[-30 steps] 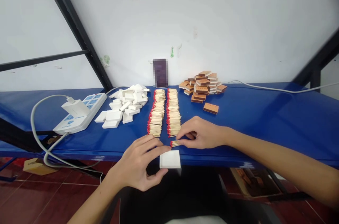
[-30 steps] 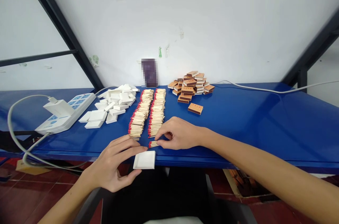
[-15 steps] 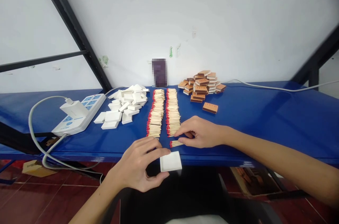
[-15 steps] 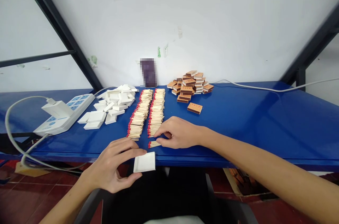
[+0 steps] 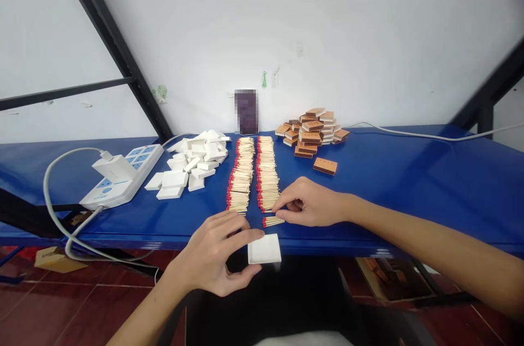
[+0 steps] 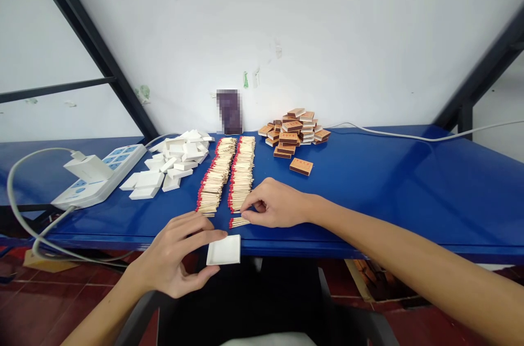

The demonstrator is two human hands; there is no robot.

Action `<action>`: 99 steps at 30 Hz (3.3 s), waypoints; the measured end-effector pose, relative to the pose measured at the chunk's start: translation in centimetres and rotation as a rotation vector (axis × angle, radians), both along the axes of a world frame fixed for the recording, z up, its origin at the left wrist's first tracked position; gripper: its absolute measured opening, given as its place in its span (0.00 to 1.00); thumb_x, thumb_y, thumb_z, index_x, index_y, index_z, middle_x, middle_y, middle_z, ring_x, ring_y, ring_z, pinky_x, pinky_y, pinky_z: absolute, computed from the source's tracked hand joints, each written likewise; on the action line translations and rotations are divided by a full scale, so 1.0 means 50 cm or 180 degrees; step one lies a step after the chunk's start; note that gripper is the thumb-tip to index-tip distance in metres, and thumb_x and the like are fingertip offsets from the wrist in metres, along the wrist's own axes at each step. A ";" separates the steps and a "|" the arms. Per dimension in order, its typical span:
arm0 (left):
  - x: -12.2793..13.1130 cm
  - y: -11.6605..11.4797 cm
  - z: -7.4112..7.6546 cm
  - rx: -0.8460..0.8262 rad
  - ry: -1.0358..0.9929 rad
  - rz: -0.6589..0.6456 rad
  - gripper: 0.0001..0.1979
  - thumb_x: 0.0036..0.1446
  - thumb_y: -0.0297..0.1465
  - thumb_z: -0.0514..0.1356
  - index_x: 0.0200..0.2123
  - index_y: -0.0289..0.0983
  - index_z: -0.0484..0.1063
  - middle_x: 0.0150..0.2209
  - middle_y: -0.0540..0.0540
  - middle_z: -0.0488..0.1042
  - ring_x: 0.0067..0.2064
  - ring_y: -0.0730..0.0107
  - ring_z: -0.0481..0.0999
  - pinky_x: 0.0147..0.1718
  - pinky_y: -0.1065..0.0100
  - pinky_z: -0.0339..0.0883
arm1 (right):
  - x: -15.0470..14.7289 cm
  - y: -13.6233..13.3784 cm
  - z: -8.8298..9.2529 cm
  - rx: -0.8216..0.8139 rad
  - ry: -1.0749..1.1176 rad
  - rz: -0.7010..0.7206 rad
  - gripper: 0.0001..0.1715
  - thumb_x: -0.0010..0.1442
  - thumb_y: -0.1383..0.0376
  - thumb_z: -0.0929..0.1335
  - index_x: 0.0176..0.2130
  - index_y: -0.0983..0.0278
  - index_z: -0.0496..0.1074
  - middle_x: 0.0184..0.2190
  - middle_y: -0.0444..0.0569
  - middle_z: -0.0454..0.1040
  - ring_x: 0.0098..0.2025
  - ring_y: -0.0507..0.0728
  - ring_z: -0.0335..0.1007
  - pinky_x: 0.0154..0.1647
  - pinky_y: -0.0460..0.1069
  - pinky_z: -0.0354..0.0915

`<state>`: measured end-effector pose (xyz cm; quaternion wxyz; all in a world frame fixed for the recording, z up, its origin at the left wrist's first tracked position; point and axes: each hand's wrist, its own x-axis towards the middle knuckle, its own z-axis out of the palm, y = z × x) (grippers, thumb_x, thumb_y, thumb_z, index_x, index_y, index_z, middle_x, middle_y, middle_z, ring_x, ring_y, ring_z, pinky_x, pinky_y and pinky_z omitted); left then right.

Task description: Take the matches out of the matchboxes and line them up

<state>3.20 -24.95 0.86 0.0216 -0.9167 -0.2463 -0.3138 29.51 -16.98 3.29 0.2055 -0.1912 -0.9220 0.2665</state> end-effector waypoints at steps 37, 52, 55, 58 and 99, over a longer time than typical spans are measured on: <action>-0.002 0.000 0.001 -0.0022 0.0024 0.0019 0.18 0.54 0.34 0.63 0.49 0.38 0.74 0.35 0.44 0.75 0.34 0.64 0.75 0.36 0.61 0.70 | -0.003 -0.002 0.005 0.0531 -0.0294 0.0000 0.13 0.65 0.67 0.65 0.41 0.64 0.79 0.24 0.44 0.74 0.25 0.50 0.63 0.30 0.46 0.54; 0.000 0.001 0.000 -0.0043 0.0035 0.0007 0.18 0.54 0.34 0.63 0.49 0.38 0.74 0.35 0.44 0.76 0.35 0.64 0.76 0.37 0.61 0.71 | -0.002 -0.002 0.009 0.0651 -0.0395 0.0023 0.12 0.65 0.68 0.63 0.34 0.63 0.75 0.23 0.42 0.69 0.25 0.50 0.59 0.29 0.47 0.51; -0.001 0.001 -0.002 -0.0054 0.0032 0.0009 0.18 0.55 0.34 0.63 0.49 0.38 0.74 0.35 0.44 0.76 0.35 0.63 0.76 0.37 0.61 0.71 | -0.001 -0.002 0.007 0.0664 -0.0378 0.0006 0.12 0.66 0.67 0.63 0.36 0.64 0.77 0.24 0.43 0.71 0.25 0.50 0.61 0.30 0.47 0.52; -0.001 -0.001 -0.002 -0.0071 0.0033 0.0034 0.18 0.54 0.34 0.63 0.49 0.38 0.74 0.36 0.44 0.76 0.36 0.63 0.76 0.37 0.60 0.71 | -0.001 -0.001 0.006 0.0676 -0.0401 0.0018 0.13 0.66 0.68 0.63 0.35 0.64 0.77 0.24 0.43 0.71 0.26 0.50 0.62 0.30 0.46 0.52; -0.002 -0.001 -0.003 -0.0128 0.0033 -0.0027 0.19 0.53 0.32 0.64 0.49 0.37 0.73 0.36 0.44 0.75 0.35 0.63 0.74 0.35 0.60 0.69 | -0.004 -0.005 0.012 0.0170 -0.0377 -0.0028 0.14 0.64 0.70 0.65 0.38 0.64 0.81 0.21 0.42 0.72 0.22 0.48 0.56 0.28 0.47 0.51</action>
